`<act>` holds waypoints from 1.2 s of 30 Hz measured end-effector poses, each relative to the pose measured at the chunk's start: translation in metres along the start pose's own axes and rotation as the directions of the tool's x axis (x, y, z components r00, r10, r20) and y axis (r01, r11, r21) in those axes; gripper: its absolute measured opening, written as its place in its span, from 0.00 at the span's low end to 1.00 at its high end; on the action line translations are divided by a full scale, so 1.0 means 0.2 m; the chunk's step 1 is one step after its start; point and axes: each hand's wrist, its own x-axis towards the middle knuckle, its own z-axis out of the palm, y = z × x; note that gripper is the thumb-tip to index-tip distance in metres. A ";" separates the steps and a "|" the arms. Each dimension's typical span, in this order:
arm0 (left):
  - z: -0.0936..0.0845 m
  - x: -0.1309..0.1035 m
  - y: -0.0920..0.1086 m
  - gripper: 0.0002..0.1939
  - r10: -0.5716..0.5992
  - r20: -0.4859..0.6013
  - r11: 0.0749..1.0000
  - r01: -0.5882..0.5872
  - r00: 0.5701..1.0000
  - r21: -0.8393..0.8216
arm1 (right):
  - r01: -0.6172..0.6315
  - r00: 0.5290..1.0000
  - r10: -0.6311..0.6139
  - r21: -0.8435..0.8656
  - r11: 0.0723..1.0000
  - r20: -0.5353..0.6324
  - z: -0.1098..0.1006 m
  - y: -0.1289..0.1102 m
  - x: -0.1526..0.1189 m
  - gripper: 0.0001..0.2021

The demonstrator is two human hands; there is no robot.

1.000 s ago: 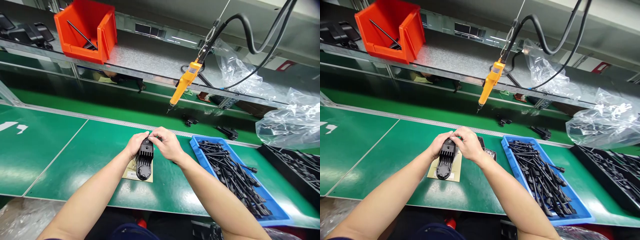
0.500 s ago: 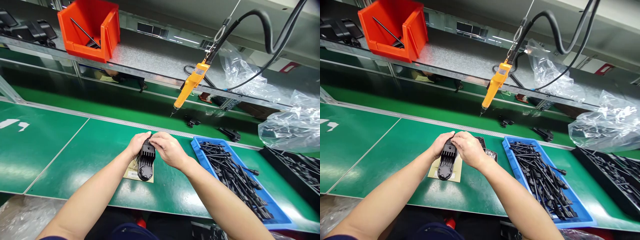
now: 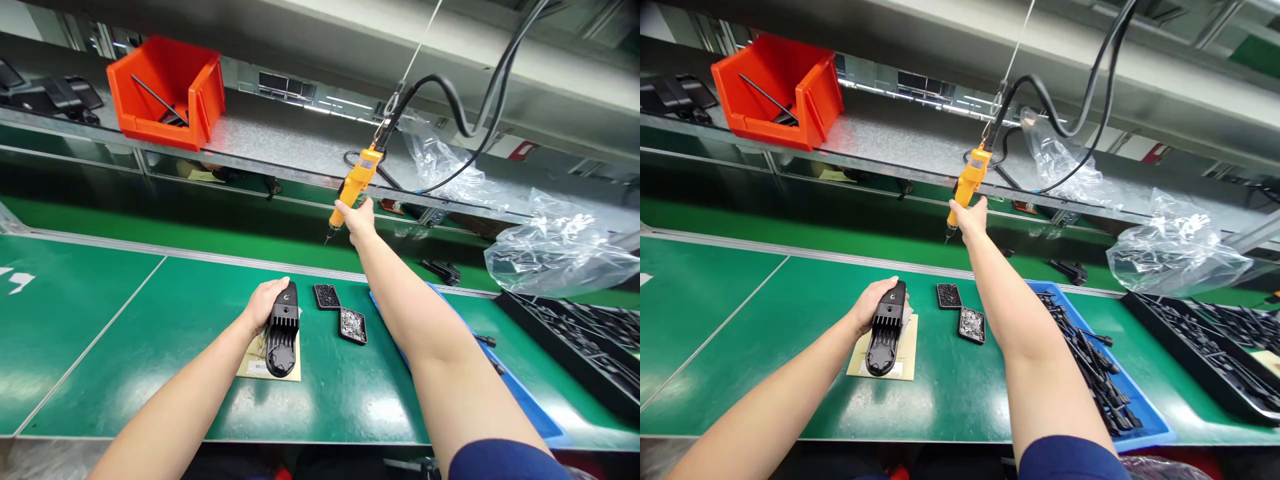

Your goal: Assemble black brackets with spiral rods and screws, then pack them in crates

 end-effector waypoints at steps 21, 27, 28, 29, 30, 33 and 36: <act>0.03 -0.02 0.04 0.26 -0.029 -0.001 0.998 0.029 1.000 -0.048 | -0.100 0.928 -0.224 0.778 0.620 0.298 -0.30 -0.60 -0.74 0.16; 0.02 -0.01 0.04 0.25 -0.040 0.011 0.999 0.041 0.999 -0.037 | -0.057 0.942 -0.233 0.800 0.598 0.241 -0.23 -0.56 -0.77 0.12; 0.02 -0.01 0.03 0.25 -0.040 0.013 0.999 0.040 0.999 -0.034 | -0.039 0.942 -0.240 0.788 0.615 0.234 -0.22 -0.55 -0.77 0.12; 0.02 -0.01 0.03 0.25 -0.038 0.014 0.999 0.038 0.999 -0.032 | -0.014 0.940 -0.254 0.769 0.639 0.229 -0.22 -0.53 -0.76 0.12; 0.02 -0.01 0.03 0.25 -0.034 0.014 0.999 0.035 0.999 -0.030 | 0.012 0.934 -0.274 0.748 0.663 0.228 -0.21 -0.52 -0.76 0.13; 0.02 0.00 0.02 0.25 -0.022 0.011 1.000 0.022 1.000 -0.022 | 0.078 0.919 -0.326 0.706 0.704 0.224 -0.20 -0.48 -0.75 0.15; 0.02 0.00 0.02 0.25 -0.018 0.016 0.999 0.019 1.000 -0.027 | 0.066 0.924 -0.306 0.695 0.716 0.228 -0.19 -0.46 -0.76 0.16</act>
